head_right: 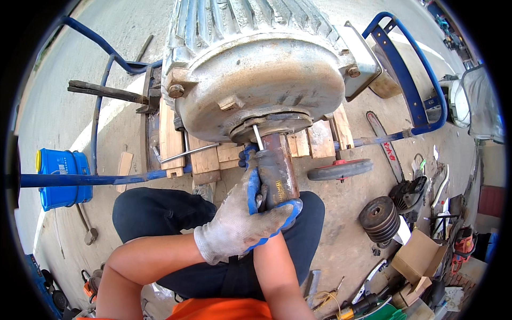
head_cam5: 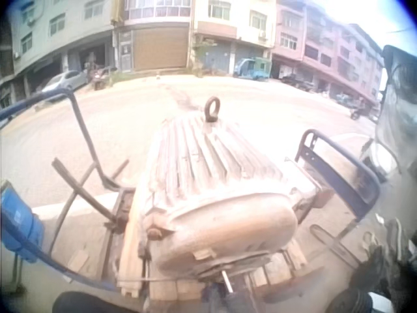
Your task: The person uses a screwdriver to pry and adjust a metal component on the shaft of a large electric motor. The person repeatedly inserts the tool into a gap and applies leverage to manipulate the part.
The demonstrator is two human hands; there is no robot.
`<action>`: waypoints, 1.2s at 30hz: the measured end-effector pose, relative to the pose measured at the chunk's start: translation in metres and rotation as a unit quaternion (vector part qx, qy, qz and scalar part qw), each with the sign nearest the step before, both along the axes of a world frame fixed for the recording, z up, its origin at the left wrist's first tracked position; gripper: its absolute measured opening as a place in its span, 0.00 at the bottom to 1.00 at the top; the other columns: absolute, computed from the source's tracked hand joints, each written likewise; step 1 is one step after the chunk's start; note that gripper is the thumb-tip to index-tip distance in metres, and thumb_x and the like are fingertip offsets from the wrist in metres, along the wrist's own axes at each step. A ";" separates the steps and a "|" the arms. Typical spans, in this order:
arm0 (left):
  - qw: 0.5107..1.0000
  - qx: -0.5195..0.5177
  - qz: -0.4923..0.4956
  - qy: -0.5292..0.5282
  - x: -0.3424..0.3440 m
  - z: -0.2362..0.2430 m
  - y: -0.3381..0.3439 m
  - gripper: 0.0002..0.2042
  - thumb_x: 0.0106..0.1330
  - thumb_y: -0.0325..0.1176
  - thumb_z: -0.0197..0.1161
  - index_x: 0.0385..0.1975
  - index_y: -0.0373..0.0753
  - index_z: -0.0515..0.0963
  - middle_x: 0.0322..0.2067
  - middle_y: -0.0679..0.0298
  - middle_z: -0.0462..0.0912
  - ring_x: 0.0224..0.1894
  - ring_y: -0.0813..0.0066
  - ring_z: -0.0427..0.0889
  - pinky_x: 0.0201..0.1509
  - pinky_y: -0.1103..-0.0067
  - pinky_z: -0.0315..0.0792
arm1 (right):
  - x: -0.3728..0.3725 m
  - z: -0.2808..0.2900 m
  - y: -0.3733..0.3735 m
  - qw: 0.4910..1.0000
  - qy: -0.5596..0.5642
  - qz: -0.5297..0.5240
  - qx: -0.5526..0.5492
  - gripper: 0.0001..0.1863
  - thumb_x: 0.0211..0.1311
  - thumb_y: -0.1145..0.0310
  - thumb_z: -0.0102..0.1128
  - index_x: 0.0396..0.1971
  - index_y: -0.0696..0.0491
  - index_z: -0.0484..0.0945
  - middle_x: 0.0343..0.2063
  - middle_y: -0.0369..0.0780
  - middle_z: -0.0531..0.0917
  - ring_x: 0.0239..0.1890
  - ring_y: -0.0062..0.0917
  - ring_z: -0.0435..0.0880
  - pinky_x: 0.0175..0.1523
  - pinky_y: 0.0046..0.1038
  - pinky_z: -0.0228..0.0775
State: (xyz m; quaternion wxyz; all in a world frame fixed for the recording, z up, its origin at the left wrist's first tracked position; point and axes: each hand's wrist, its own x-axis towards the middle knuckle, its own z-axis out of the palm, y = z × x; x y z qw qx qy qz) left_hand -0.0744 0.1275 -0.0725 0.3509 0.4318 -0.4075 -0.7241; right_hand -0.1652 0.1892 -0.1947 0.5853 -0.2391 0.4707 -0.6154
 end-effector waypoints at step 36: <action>0.956 0.208 -0.181 0.104 0.015 0.013 0.029 0.15 0.60 0.34 0.68 0.43 0.38 0.72 0.34 0.65 0.81 0.23 0.89 0.72 0.19 0.90 0.63 | -0.081 0.053 -0.136 0.985 0.169 0.022 -0.006 0.22 0.63 0.50 0.60 0.32 0.58 0.78 0.18 0.32 0.70 0.14 0.14 0.65 0.18 0.20 0.57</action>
